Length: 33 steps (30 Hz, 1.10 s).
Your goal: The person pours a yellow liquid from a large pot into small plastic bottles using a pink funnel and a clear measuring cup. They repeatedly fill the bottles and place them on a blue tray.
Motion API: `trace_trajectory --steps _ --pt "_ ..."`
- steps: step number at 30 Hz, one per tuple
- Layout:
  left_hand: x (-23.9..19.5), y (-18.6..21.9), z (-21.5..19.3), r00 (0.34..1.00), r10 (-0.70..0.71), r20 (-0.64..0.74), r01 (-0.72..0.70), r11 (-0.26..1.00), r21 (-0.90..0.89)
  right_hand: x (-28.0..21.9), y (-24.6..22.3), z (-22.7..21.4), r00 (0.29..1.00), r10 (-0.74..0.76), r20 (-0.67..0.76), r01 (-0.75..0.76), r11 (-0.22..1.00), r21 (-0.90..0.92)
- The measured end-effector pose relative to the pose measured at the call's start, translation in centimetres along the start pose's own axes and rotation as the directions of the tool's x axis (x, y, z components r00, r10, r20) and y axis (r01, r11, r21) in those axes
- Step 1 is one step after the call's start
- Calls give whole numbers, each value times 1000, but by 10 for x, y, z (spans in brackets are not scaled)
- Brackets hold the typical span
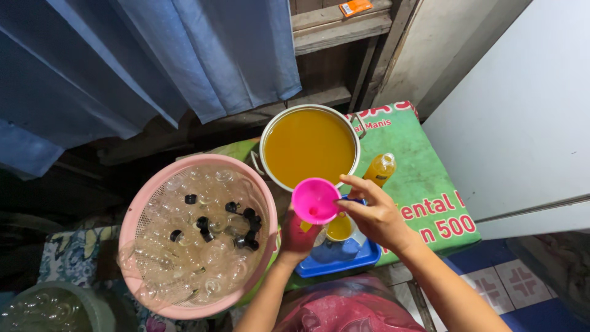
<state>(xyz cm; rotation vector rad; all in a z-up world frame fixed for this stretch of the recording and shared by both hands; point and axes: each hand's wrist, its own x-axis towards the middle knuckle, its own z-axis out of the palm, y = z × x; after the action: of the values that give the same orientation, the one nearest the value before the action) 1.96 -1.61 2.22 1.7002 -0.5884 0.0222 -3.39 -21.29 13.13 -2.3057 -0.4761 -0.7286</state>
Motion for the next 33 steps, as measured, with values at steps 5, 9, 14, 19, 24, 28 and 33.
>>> trace_trajectory --steps 5,9,14,19,24,28,33 --pt "-1 7 -3 993 -115 12 116 990 -78 -37 47 -11 962 272 -18 -255 924 286" --pt "-3 6 -10 997 -79 6 79 992 -93 -104 125 25 547 837 9 -662 426 616" --pt "3 12 -14 995 -88 50 97 973 -209 -187 204 98 184 960 210 -684 -29 729" --pt "13 33 -29 994 -72 87 86 981 -175 -222 222 143 51 925 376 -725 -225 651" --pt "29 61 -41 999 -43 24 46 990 -131 -213 210 139 -94 966 240 -969 -144 201" --pt "37 84 -51 999 -53 9 54 982 -181 -148 171 108 452 873 182 -892 448 66" --pt "46 106 -53 987 -142 70 157 940 -302 -67 66 75 707 463 534 -705 515 487"
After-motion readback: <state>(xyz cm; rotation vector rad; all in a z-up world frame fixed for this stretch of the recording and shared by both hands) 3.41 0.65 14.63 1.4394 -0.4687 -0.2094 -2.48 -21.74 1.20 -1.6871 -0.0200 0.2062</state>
